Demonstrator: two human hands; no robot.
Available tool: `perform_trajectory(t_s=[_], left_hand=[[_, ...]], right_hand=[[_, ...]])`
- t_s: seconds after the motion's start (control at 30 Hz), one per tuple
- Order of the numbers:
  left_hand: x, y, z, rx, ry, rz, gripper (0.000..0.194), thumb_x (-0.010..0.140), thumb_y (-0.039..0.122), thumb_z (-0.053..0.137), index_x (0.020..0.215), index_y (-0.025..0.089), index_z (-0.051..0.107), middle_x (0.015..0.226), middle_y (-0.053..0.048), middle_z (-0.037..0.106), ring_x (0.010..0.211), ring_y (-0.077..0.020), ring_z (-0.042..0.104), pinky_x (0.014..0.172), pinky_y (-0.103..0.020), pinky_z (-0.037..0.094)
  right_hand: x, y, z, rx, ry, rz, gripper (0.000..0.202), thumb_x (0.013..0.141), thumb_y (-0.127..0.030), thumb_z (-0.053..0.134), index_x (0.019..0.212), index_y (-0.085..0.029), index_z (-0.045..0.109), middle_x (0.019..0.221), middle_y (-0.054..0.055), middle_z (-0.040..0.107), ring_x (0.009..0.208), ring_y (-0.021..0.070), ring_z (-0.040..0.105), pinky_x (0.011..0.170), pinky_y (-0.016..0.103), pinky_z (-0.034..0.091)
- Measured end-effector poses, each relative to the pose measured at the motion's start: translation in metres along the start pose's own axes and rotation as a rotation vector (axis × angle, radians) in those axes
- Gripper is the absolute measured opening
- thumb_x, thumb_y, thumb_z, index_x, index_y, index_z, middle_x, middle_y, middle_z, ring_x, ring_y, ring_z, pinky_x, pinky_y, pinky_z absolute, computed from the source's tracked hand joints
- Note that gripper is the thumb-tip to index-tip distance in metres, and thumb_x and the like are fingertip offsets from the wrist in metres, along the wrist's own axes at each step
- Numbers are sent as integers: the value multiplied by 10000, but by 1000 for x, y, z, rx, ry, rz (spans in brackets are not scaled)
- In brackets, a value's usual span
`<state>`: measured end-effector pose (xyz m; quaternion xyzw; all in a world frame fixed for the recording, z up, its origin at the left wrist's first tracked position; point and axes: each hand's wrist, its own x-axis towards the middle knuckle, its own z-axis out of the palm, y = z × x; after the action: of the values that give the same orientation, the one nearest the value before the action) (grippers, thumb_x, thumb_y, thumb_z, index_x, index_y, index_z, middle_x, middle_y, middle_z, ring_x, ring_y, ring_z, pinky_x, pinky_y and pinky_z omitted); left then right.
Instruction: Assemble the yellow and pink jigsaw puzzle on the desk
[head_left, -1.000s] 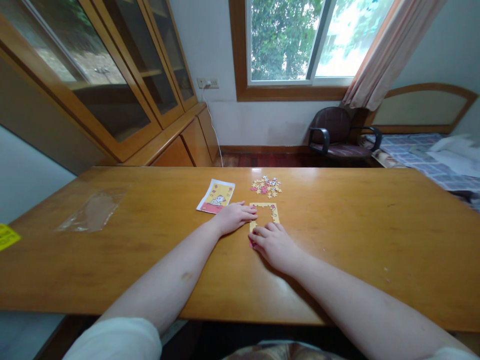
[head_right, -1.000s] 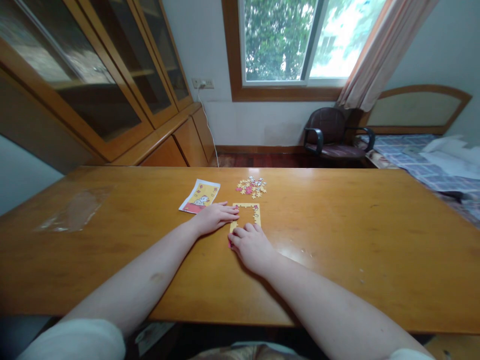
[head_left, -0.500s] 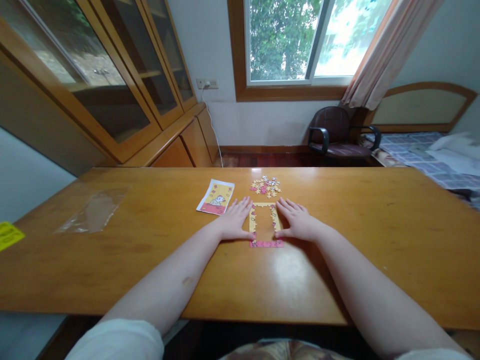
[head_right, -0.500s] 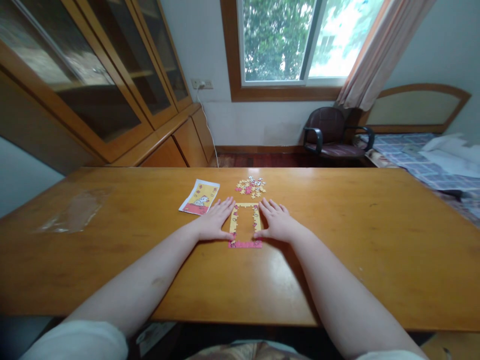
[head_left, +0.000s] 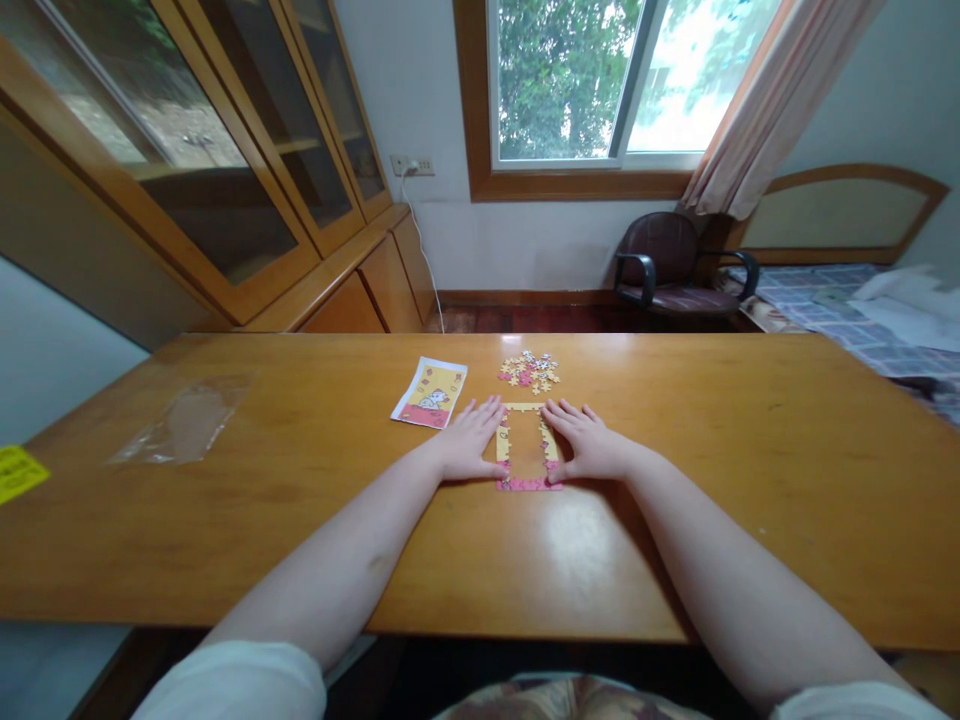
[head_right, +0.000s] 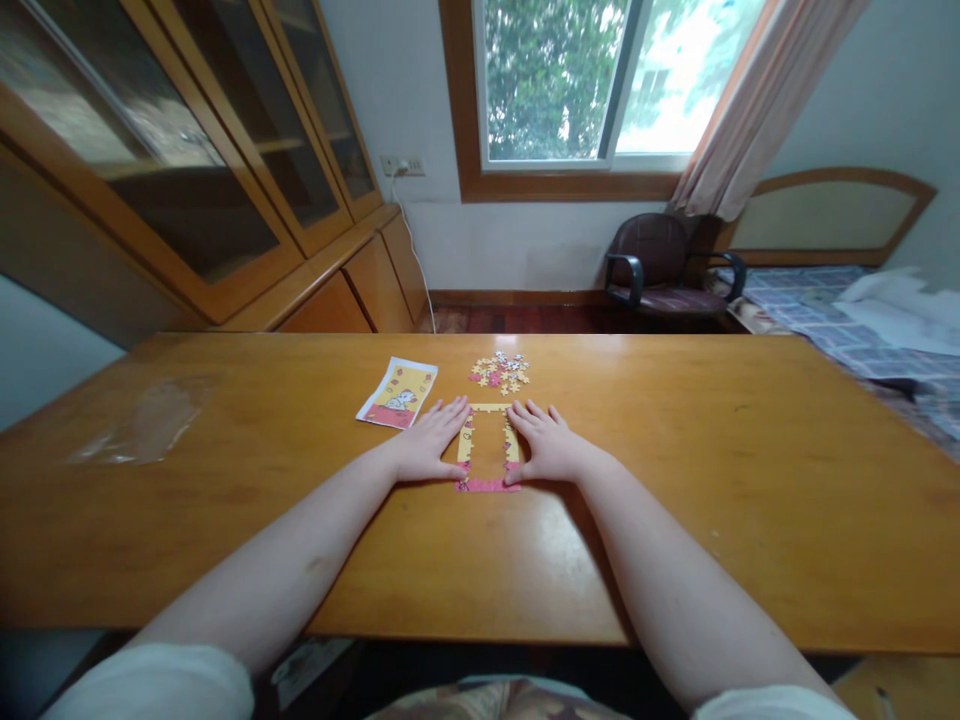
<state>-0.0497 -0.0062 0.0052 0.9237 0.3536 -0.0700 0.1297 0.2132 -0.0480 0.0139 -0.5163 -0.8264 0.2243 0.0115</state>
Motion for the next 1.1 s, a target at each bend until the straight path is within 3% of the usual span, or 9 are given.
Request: perform_trajectory(t_s=[0.17,0.33,0.7,0.9,1.1], left_hand=[[-1,6,1,14,2,29,1178,700,780,483,1520,88,-4,1588,-183,-2,1473,-291,-19,1185,-470,-2],[0,8,2,21,7,37,1157,707,759,491,1520,80,25,1585,-192,21,1473,-295,14,1185,-467,14],[0,-6,6,-7,110,-71,1073,765,742,446,1519,79,68,1584,-194,69,1471,-292,79,1189,-455,56],[1,-5,7,-20,142,-70,1038,784,736,431,1518,81,100,1580,-185,136,1464,-286,133,1193,-435,78],[1,-5,6,-27,148,-74,991,806,702,440,1517,90,120,1578,-176,158,1463,-275,144,1195,-430,98]], right_hand=[[-1,-3,2,-22,-56,-8,1304,554,-715,698,1541,-149,60,1582,175,59,1452,386,32,1143,604,8],[-1,-3,3,-23,-39,-27,1269,579,-712,686,1540,-154,74,1581,169,88,1452,381,51,1143,609,18],[3,6,3,5,70,-15,1136,672,-766,586,1532,-162,157,1576,155,133,1461,328,83,1161,572,34],[10,9,6,27,165,3,891,821,-696,471,1515,-185,247,1556,133,249,1453,285,172,1168,544,87],[12,10,8,12,184,3,807,848,-657,468,1494,-200,308,1541,123,297,1443,282,211,1166,544,90]])
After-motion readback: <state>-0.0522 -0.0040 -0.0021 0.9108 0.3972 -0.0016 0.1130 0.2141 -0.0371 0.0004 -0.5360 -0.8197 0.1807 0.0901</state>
